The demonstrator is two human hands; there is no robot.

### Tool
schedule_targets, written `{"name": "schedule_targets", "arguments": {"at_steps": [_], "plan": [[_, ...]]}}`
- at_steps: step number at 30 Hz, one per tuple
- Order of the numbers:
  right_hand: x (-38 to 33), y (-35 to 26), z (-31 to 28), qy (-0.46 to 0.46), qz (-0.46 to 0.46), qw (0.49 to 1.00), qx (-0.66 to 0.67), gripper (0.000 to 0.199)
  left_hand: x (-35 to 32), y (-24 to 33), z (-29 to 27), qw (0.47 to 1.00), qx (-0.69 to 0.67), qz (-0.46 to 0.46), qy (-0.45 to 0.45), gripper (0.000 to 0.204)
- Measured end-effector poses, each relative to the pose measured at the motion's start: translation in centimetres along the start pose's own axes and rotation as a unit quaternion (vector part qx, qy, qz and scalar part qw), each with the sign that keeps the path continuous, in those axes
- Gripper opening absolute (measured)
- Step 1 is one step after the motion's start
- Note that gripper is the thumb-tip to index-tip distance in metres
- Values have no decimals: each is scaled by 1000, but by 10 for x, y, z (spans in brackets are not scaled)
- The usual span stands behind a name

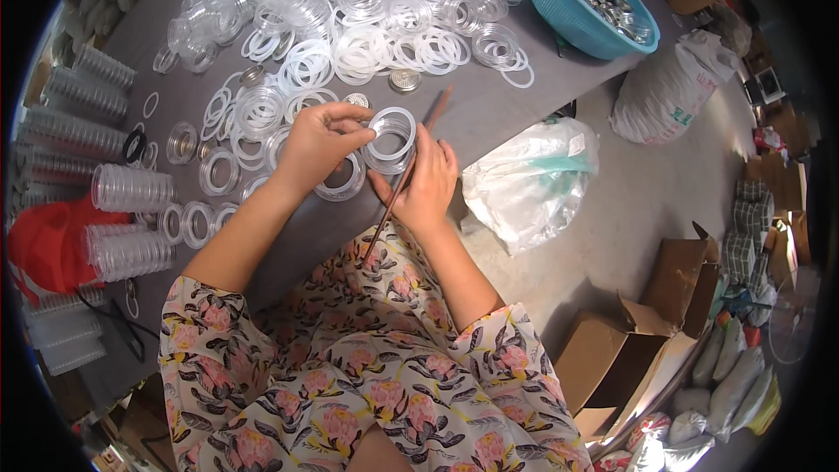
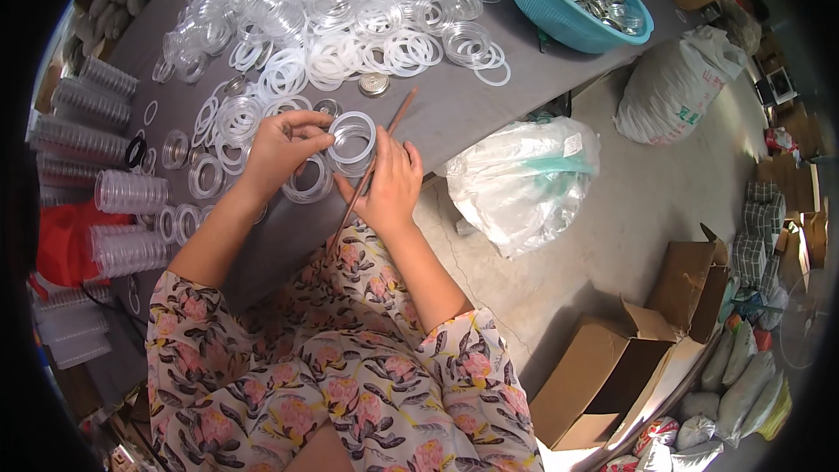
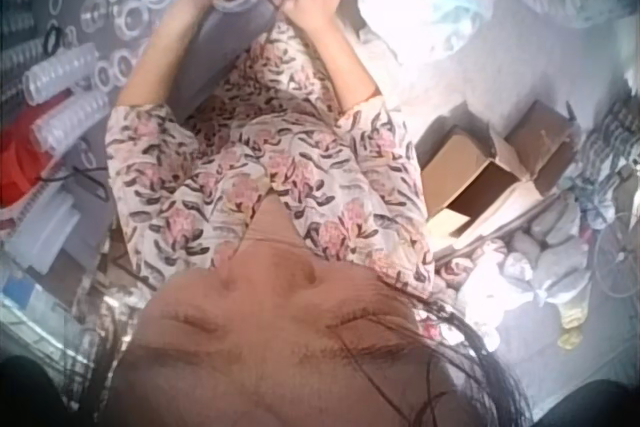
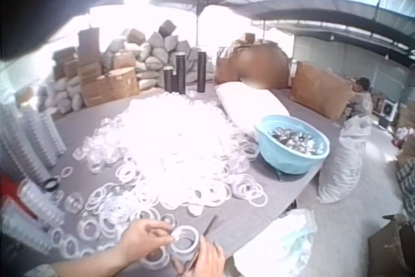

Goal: The person uses a thin wooden stick to separate and stack clear plastic rings on a table. They repeatedly pick up rings, insert the stick to lift individual pieces, and place them into a growing stack. The person also moves loose rings aside to access more items.

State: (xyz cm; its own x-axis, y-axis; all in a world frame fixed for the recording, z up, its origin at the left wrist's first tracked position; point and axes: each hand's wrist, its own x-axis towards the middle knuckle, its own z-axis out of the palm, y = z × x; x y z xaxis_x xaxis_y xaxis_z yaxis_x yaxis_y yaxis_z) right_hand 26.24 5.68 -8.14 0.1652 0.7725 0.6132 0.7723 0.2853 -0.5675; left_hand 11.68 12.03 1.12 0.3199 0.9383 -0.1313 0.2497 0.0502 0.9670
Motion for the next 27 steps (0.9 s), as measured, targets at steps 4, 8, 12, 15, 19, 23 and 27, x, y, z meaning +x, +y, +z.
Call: {"name": "schedule_targets", "arguments": {"at_steps": [4, 8, 12, 15, 19, 23, 27], "plan": [[0, 1, 0, 8, -3, 1000, -6, 87, 2, 1, -4, 998, 49, -46, -21, 22], [-1, 0, 2, 17, -8, 1000, -9, 86, 7, -12, -4, 991, 127, 30, -19, 21], [0, 0, 0, 15, -7, 1000, -9, 85, 12, -15, -1, 973, 199, 120, 6, 21], [0, 2, 0, 15, -10, 1000, -13, 82, 12, -8, -1, 998, 56, -9, -6, 21], [-1, 2, 0, 18, -12, 1000, -12, 81, 13, -4, -7, 996, -30, -82, -27, 22], [-1, 3, 1, 24, -13, 1000, -11, 85, 11, 2, -3, 996, 33, -82, -24, 22], [-1, 0, 2, 27, -17, 999, -6, 83, 13, -27, -3, 993, 99, 65, -19, 21]]}}
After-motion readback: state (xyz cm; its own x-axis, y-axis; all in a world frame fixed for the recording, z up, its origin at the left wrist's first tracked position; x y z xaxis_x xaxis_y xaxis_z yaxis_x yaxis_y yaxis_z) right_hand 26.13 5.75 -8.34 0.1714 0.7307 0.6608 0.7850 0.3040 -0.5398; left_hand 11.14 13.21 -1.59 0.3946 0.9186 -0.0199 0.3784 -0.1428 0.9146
